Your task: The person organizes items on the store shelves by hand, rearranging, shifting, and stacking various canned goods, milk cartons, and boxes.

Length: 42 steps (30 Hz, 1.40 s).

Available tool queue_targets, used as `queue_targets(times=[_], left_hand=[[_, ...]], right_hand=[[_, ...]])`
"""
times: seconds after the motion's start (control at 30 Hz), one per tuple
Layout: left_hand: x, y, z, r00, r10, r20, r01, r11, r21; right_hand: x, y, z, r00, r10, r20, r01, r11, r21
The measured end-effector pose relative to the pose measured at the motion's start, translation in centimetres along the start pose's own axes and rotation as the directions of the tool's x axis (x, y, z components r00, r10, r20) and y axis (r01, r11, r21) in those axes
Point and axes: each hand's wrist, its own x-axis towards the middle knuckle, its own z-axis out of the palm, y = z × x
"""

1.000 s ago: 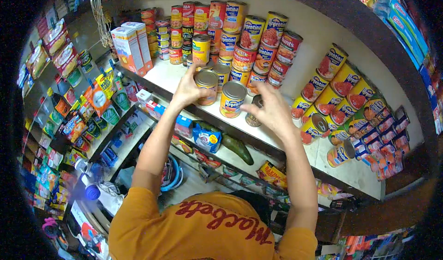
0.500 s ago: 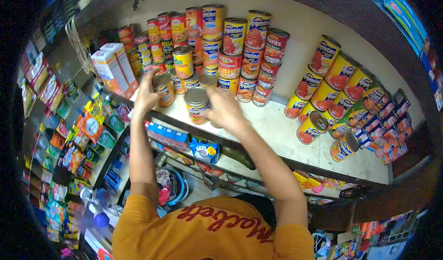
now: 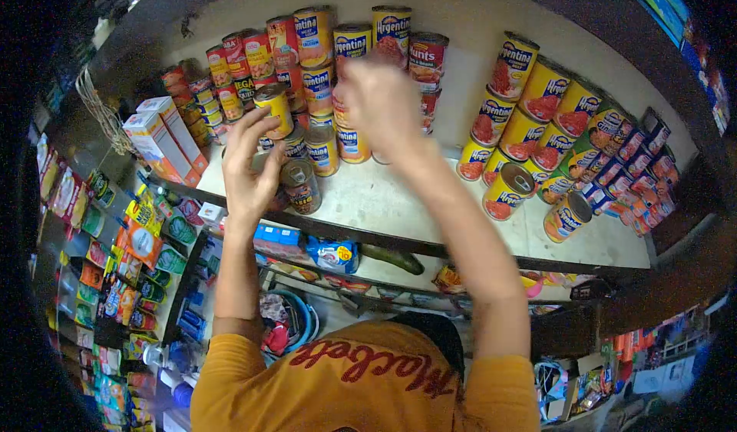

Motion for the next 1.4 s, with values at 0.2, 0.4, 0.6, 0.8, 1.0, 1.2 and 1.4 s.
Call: queue_targets(times=[0.2, 0.4, 0.6, 0.8, 1.0, 1.2, 1.4], left_hand=[[-3.0, 2.5, 4.0, 0.972, 0.119, 0.201, -0.064, 0.964, -0.257], [-6.8, 3.6, 7.9, 0.931, 0.160, 0.327, -0.022, 0.922, -0.387], [-6.7, 3.1, 7.5, 0.943, 0.049, 0.330, 0.105, 0.895, -0.434], [-6.8, 3.0, 7.8, 0.948, 0.059, 0.312, 0.067, 0.924, -0.377], [-4.7, 4.3, 7.8, 0.916, -0.225, 0.331, 0.352, 0.847, -0.398], [-1.8, 7.3, 12.3, 0.746, -0.119, 0.655, 0.471, 0.789, -0.393], [-1.1, 9.1, 18.3, 0.616, -0.057, 0.786, 0.468, 0.829, -0.307]], right_hand=[[7.6, 5.4, -2.0, 0.908, -0.315, -0.277, 0.071, 0.766, -0.640], [9.0, 1.9, -2.4, 0.967, -0.016, -0.254, -0.142, 0.794, -0.592], [11.3, 4.1, -3.3, 0.955, 0.293, -0.050, -0.297, 0.932, -0.209], [6.0, 3.8, -2.0, 0.784, -0.292, -0.548, 0.255, 0.956, -0.145], [-3.5, 1.4, -5.0, 0.700, -0.500, -0.509, 0.484, 0.857, -0.176], [-11.8, 6.7, -2.2, 0.979, -0.081, -0.188, 0.087, 0.996, 0.026], [-14.6, 8.7, -5.3, 0.952, -0.223, -0.208, 0.156, 0.942, -0.296]])
